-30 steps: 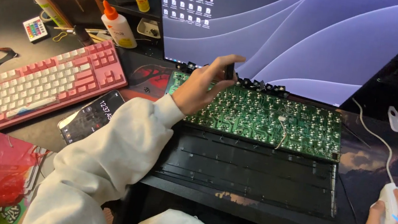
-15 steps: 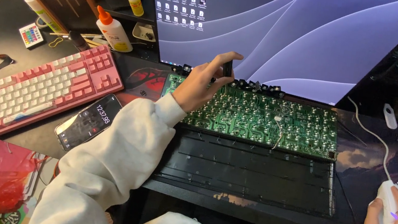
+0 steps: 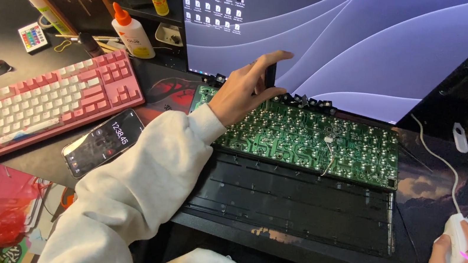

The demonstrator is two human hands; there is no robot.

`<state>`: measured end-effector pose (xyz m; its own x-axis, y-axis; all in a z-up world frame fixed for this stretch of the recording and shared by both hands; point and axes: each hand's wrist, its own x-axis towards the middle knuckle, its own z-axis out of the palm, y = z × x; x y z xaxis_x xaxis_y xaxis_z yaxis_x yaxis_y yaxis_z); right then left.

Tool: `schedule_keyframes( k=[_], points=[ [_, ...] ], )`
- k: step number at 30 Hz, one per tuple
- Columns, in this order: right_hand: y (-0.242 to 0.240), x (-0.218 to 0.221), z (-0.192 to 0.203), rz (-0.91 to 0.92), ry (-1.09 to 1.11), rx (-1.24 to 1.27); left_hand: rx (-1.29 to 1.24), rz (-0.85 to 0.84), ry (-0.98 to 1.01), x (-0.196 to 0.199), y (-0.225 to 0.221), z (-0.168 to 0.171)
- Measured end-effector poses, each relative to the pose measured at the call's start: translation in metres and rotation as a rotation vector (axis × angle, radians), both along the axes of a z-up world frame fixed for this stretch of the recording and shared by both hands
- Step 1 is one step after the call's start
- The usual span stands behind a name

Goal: Removing screws from a keyboard's printed circuit board using a precision screwdriver.

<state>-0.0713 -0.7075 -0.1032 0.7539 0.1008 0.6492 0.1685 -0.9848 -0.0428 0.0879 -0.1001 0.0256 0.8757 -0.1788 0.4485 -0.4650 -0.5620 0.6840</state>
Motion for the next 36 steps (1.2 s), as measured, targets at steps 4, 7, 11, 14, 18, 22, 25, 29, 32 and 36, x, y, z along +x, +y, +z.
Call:
schedule_keyframes(
  k=[4,7,11,14,18,22,25,29,32,36],
  points=[
    [-0.002,0.002,-0.002,0.046,-0.016,0.047,0.051,0.008,-0.055,0.003,0.003,0.002],
    [-0.006,0.004,-0.006,0.061,-0.021,0.053,0.037,-0.058,-0.067,0.0,0.006,0.011],
    [-0.006,0.005,-0.007,0.059,-0.03,0.06,-0.058,-0.278,-0.015,0.004,0.01,0.017],
    [-0.003,0.001,-0.003,-0.067,0.03,-0.046,0.03,-0.291,-0.076,0.017,0.009,0.008],
    [-0.006,0.003,-0.006,-0.044,0.011,0.005,0.075,-0.176,-0.124,0.015,-0.001,0.008],
    [-0.009,0.004,-0.009,-0.008,-0.014,-0.004,0.103,-0.068,-0.165,0.008,0.002,0.02],
    [-0.005,0.002,-0.004,-0.015,0.002,0.002,0.061,-0.118,-0.13,0.01,0.005,0.017],
    [-0.005,0.001,-0.006,-0.098,0.041,-0.058,0.167,-0.096,-0.226,0.021,0.004,-0.005],
    [-0.009,0.005,-0.011,-0.041,0.009,0.014,0.13,-0.053,-0.284,0.015,-0.002,0.007],
    [-0.008,0.005,-0.011,-0.075,0.03,-0.01,0.104,-0.007,-0.293,0.008,-0.001,0.018]
  ],
)
